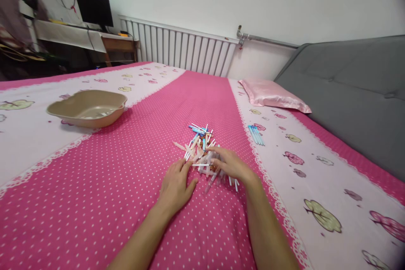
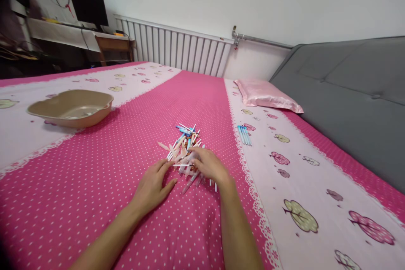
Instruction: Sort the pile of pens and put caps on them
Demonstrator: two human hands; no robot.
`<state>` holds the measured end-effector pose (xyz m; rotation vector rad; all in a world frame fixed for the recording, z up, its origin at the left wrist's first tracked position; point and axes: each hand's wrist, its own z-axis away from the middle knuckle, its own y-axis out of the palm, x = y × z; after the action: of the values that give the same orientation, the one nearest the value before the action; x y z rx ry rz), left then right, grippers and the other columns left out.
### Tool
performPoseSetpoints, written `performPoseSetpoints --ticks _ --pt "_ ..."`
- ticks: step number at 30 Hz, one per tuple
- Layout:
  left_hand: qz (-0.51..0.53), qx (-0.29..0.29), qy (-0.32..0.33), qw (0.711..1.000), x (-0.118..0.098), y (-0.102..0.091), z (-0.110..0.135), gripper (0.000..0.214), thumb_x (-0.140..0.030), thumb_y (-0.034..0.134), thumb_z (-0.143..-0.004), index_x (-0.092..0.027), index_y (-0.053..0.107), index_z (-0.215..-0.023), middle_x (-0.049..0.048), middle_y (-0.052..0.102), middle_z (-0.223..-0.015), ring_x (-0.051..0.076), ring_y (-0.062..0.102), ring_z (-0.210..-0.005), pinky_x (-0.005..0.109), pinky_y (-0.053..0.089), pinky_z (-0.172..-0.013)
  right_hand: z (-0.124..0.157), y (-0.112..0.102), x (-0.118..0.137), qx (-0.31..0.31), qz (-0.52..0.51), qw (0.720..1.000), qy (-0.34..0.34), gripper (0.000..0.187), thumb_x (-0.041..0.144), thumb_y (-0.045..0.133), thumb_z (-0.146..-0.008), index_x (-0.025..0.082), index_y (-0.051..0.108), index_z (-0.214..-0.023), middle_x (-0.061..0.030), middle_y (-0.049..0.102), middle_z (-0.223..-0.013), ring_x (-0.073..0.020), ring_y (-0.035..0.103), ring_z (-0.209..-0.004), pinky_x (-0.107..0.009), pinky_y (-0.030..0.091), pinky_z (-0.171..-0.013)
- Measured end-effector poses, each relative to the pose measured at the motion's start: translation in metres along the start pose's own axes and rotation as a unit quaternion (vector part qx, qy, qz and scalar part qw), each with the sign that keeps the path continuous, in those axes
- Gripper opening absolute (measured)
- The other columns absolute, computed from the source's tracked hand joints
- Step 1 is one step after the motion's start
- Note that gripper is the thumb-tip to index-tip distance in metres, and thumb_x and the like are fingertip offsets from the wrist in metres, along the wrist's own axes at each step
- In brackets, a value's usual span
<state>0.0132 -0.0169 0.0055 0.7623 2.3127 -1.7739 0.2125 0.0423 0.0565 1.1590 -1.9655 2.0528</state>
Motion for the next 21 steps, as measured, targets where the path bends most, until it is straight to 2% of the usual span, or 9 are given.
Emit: performPoseSetpoints --ticks 6,11,17,21 --pt "-0.006 0.007 -0.009 1.0 0.0 0.0 0.003 0.047 -0.034 0.05 -0.081 -0.015 0.049 -0.124 0.0154 0.051 -0.128 0.029 0.048 -0.118 0.045 0.038 -0.1 0.006 -0.015 -0.003 -0.007 0.007 0.999 0.053 0.041 0.013 0.045 -0.083 0.023 0.056 -0.121 -0.0041 0.062 -0.119 -0.0198 0.056 -0.108 -0.033 0.04 -0.092" --pt "-0.007 0.003 -0.009 1.0 -0.001 0.0 0.004 0.046 -0.033 0.05 -0.08 -0.015 0.05 -0.123 0.0148 0.052 -0.128 0.028 0.048 -0.118 0.044 0.038 -0.101 0.006 -0.016 -0.005 -0.02 0.012 0.997 0.067 0.042 0.008 0.04 -0.083 0.022 0.057 -0.118 -0.0035 0.062 -0.118 -0.0175 0.057 -0.107 -0.029 0.04 -0.091" --pt "-0.006 0.012 -0.009 1.0 -0.002 -0.001 0.005 0.048 -0.034 0.048 -0.082 -0.011 0.049 -0.125 0.0171 0.05 -0.129 0.03 0.047 -0.119 0.044 0.037 -0.101 0.01 -0.021 -0.004 -0.027 0.029 0.994 0.099 0.038 0.008 0.038 -0.082 0.021 0.062 -0.108 -0.0032 0.069 -0.099 -0.018 0.062 -0.092 -0.027 0.043 -0.081" --pt "0.005 0.003 -0.008 1.0 -0.001 0.0 0.005 0.046 -0.033 0.049 -0.081 -0.014 0.05 -0.123 0.016 0.052 -0.127 0.029 0.049 -0.117 0.044 0.038 -0.1 0.009 -0.02 -0.006 -0.033 0.041 0.993 0.103 0.041 0.007 0.038 -0.079 0.021 0.062 -0.109 -0.0035 0.069 -0.097 -0.0183 0.061 -0.089 -0.027 0.042 -0.079"
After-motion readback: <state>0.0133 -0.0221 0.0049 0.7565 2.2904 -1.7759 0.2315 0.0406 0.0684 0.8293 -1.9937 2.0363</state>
